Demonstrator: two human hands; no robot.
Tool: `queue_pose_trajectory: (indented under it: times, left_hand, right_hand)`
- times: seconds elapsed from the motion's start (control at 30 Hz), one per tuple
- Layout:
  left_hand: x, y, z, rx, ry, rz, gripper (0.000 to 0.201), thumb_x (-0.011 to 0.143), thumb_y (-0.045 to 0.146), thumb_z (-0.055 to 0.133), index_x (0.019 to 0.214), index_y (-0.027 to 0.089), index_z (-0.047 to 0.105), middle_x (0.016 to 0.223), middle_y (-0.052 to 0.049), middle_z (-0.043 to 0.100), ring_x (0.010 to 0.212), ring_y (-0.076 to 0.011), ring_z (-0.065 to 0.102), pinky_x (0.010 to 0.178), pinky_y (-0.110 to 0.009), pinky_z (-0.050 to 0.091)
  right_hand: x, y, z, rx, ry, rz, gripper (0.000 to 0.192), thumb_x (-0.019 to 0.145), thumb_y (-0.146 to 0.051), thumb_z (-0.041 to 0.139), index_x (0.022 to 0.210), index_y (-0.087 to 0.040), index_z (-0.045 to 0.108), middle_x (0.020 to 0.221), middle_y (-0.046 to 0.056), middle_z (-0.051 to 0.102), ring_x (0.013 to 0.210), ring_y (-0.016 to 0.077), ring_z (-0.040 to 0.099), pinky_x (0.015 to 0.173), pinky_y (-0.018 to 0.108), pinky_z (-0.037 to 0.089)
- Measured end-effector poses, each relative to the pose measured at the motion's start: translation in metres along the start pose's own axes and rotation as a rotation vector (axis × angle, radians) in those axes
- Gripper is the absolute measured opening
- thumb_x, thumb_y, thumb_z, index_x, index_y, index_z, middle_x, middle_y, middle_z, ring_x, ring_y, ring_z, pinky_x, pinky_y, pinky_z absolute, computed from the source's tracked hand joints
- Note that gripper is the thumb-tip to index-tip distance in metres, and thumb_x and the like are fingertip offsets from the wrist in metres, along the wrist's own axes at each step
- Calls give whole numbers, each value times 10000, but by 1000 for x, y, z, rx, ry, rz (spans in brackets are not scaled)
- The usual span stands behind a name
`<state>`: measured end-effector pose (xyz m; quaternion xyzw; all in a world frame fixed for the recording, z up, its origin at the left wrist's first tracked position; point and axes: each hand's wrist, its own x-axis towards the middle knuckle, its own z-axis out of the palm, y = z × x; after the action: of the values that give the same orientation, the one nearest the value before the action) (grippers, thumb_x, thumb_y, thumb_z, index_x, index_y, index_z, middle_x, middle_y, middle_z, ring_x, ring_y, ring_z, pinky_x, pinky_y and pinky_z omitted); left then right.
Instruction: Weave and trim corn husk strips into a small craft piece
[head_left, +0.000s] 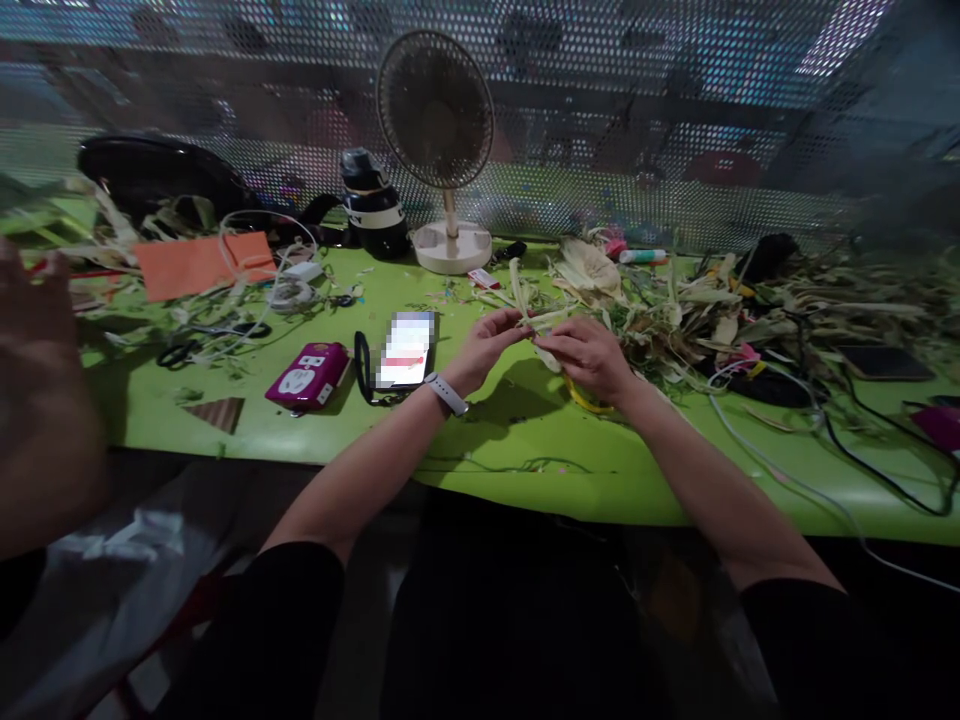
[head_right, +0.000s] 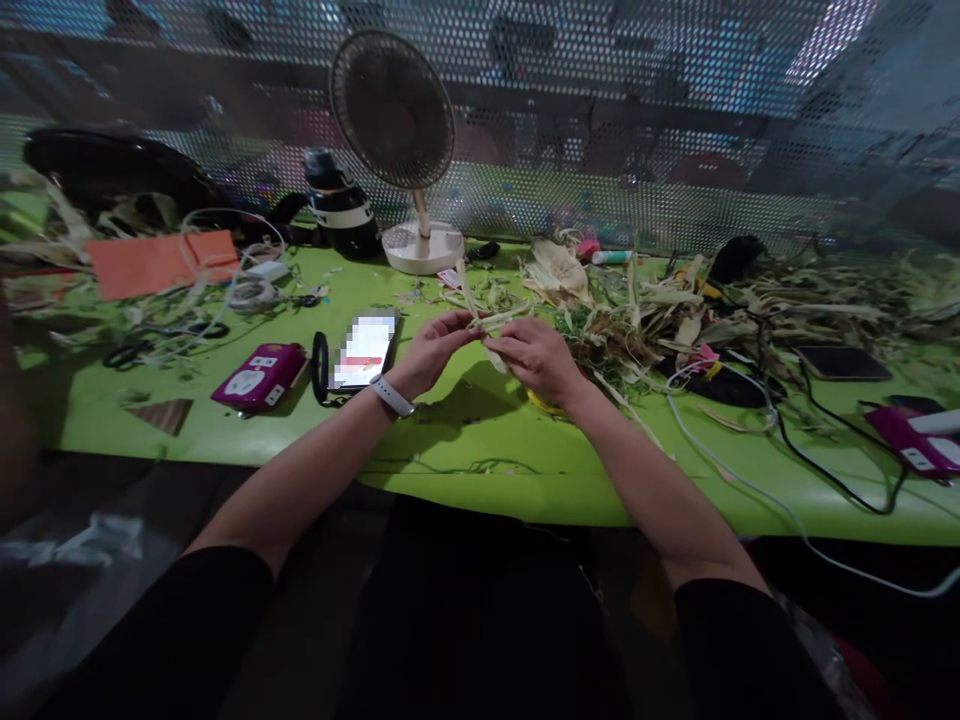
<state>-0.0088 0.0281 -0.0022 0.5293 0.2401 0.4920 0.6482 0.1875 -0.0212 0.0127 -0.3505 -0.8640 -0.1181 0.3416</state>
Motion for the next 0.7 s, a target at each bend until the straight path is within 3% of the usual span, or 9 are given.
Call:
queue_pose_trajectory:
  times: [0.1,0.27,0.5,0.7]
  left_hand:
    - [-3,1,2,68,-26,-41,254,678,244,795,913,167,734,956,-41,733,919,-145,644,956,-333,480]
    - [-7,2,6,128,-83,-82,296,670,282,808,937,173,741,1007,-54,745,965,-163,652,1002,-377,476]
    - [-8,0,7,192,-126,-66,217,740,226,730,950,171,716,979,-40,730,926,-141,651,985,-363,482]
    - [-8,-3,8,231,-111,24,198,805,266,659,975,173,703,1029,-53,721,970,-156,641,978,-351,479]
  right_hand:
    - [-1,-4,1,-59,37,-12,199,945,-286,532,1043,-265,705,954,48,683,893,194,592,771,337,448]
    - [-1,-13,8,-196,116,223,231,972,-335,468,984,-243,679,1073,85,672,1034,251,564,917,430,405]
    - [-3,-10,22,-82,117,404,329,1004,-445,361,960,-206,584,883,99,667,844,239,606,758,371,448]
    - [0,-18,21,199,155,563,345,960,-548,430,902,-224,534,770,38,634,678,187,578,658,329,427]
